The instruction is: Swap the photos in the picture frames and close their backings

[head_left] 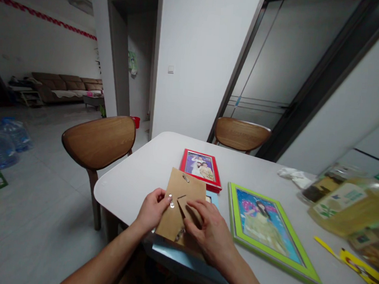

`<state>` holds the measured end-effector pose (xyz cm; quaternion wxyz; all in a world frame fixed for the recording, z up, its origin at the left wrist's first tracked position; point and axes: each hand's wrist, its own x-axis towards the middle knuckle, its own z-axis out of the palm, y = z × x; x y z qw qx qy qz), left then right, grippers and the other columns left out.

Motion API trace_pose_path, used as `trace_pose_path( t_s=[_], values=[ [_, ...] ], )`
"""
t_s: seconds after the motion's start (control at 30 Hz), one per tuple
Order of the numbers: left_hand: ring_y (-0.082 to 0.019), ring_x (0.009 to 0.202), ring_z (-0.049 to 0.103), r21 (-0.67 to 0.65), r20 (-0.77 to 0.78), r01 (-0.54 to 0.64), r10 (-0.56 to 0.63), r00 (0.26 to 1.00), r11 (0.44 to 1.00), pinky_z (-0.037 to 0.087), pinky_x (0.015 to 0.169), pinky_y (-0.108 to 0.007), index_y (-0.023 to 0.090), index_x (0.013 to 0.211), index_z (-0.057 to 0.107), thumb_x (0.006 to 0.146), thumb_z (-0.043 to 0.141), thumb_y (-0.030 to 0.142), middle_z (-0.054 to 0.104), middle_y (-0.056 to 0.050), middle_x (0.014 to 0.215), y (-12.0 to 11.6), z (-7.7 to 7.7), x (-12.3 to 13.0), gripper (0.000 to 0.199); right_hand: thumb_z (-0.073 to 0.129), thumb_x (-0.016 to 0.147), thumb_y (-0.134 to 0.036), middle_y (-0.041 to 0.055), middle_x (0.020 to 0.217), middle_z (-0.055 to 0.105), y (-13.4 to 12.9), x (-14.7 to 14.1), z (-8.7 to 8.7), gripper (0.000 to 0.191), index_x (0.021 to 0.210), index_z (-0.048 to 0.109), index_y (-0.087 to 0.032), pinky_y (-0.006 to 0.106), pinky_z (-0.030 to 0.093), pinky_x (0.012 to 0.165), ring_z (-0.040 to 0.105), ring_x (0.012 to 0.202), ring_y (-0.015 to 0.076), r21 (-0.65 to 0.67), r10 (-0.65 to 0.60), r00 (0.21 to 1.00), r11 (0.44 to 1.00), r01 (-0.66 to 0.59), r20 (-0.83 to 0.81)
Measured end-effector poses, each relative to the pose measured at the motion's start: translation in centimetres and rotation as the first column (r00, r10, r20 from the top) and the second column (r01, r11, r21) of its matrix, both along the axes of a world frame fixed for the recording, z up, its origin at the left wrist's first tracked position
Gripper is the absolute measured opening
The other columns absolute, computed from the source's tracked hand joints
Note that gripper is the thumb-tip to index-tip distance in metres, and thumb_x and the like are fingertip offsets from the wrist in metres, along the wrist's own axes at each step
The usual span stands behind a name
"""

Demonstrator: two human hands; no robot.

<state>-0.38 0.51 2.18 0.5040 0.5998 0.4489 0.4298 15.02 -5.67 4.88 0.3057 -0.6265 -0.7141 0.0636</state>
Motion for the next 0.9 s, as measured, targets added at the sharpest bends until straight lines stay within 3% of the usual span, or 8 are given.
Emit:
trace_pose_path(
  t_s=[0.13, 0.27, 0.37, 0.5, 0.63, 0.73, 0.8, 0.9],
  values=[
    [-0.012, 0.047, 0.053, -0.113, 0.032, -0.047, 0.051, 0.998, 0.993, 0.040, 0.046, -0.021, 0.016, 0.072, 0.049, 0.066, 0.051, 0.043, 0.056, 0.004, 0.054, 1.1, 0.3, -2.9, 0.028, 0.045, 0.073, -0.036, 0.0091, 0.098, 0.057, -0.1, 2.0, -1.4, 0.033, 0.100, 0.055, -0.018, 0.033, 0.042, 0.074, 0.053, 0.088, 0.0199, 0.032, -0.083, 0.996, 0.996, 0.084, -0.014],
    [-0.011, 0.045, 0.050, -0.170, -0.003, -0.116, 0.117, 0.993, 0.979, 0.037, 0.044, -0.020, 0.015, 0.068, 0.049, 0.059, 0.056, 0.046, 0.053, 0.004, 0.053, 2.5, -0.2, -7.0, 0.033, 0.044, 0.073, -0.033, 0.0104, 0.091, 0.059, -0.4, 4.8, -3.4, 0.037, 0.104, 0.053, -0.014, 0.033, 0.041, 0.073, 0.055, 0.083, 0.0208, -0.086, -0.232, 0.963, 0.966, 0.245, 0.134],
    [-0.011, 0.043, 0.049, -0.184, -0.074, -0.151, 0.140, 0.987, 0.971, 0.036, 0.042, -0.019, 0.015, 0.066, 0.050, 0.057, 0.057, 0.046, 0.053, 0.004, 0.052, 3.4, -0.8, -9.0, 0.033, 0.043, 0.073, -0.032, 0.0131, 0.093, 0.059, -0.7, 5.6, -4.2, 0.042, 0.109, 0.050, -0.011, 0.034, 0.039, 0.074, 0.055, 0.084, 0.0230, -0.177, -0.268, 0.932, 0.933, 0.315, 0.244],
    [-0.011, 0.044, 0.050, -0.129, -0.206, -0.178, 0.149, 0.967, 0.976, 0.035, 0.043, -0.019, 0.016, 0.067, 0.051, 0.058, 0.056, 0.039, 0.053, 0.004, 0.051, 4.4, -1.3, -10.3, 0.025, 0.040, 0.072, -0.026, 0.0164, 0.092, 0.059, -0.6, 5.3, -4.2, 0.047, 0.114, 0.044, -0.006, 0.035, 0.039, 0.074, 0.055, 0.085, 0.0252, -0.258, -0.275, 0.923, 0.903, 0.345, 0.269],
    [-0.017, 0.056, 0.054, 0.022, -0.366, -0.211, 0.205, 0.908, 0.977, 0.039, 0.052, -0.024, 0.016, 0.075, 0.055, 0.057, 0.058, 0.029, 0.054, 0.003, 0.054, 5.0, -1.3, -11.0, 0.022, 0.040, 0.068, -0.022, 0.0181, 0.094, 0.058, -0.2, 5.2, -3.8, 0.050, 0.114, 0.043, -0.003, 0.036, 0.039, 0.074, 0.055, 0.085, 0.0262, -0.252, -0.313, 0.924, 0.897, 0.363, 0.218],
    [-0.024, 0.085, 0.053, 0.172, -0.434, -0.224, 0.278, 0.857, 0.959, 0.039, 0.075, -0.033, 0.016, 0.089, 0.056, 0.059, 0.058, 0.024, 0.059, -0.004, 0.079, 4.5, -1.0, -10.5, 0.031, 0.043, 0.063, -0.022, 0.0144, 0.090, 0.060, -0.3, 5.3, -3.3, 0.055, 0.116, 0.041, -0.006, 0.035, 0.041, 0.072, 0.057, 0.079, 0.0237, -0.235, -0.389, 0.921, 0.892, 0.386, 0.035],
    [-0.025, 0.101, 0.046, 0.242, -0.446, -0.194, 0.287, 0.848, 0.951, 0.032, 0.087, -0.035, 0.016, 0.097, 0.053, 0.062, 0.056, 0.022, 0.055, -0.007, 0.100, 3.3, -0.6, -9.1, 0.036, 0.043, 0.062, -0.023, 0.0086, 0.079, 0.061, -0.6, 5.3, -2.7, 0.061, 0.121, 0.035, -0.010, 0.032, 0.043, 0.064, 0.058, 0.067, 0.0204, -0.330, -0.430, 0.871, 0.879, 0.344, -0.237],
    [-0.021, 0.105, 0.045, 0.296, -0.448, -0.055, 0.189, 0.874, 0.954, 0.031, 0.093, -0.032, 0.017, 0.105, 0.050, 0.065, 0.056, 0.022, 0.052, -0.007, 0.111, 0.2, 0.0, -5.2, 0.041, 0.042, 0.066, -0.028, 0.0037, 0.070, 0.062, -1.2, 4.9, -1.6, 0.069, 0.129, 0.020, -0.015, 0.030, 0.044, 0.052, 0.058, 0.052, 0.0171, -0.480, -0.431, 0.615, 0.872, 0.096, -0.660]
  ],
)
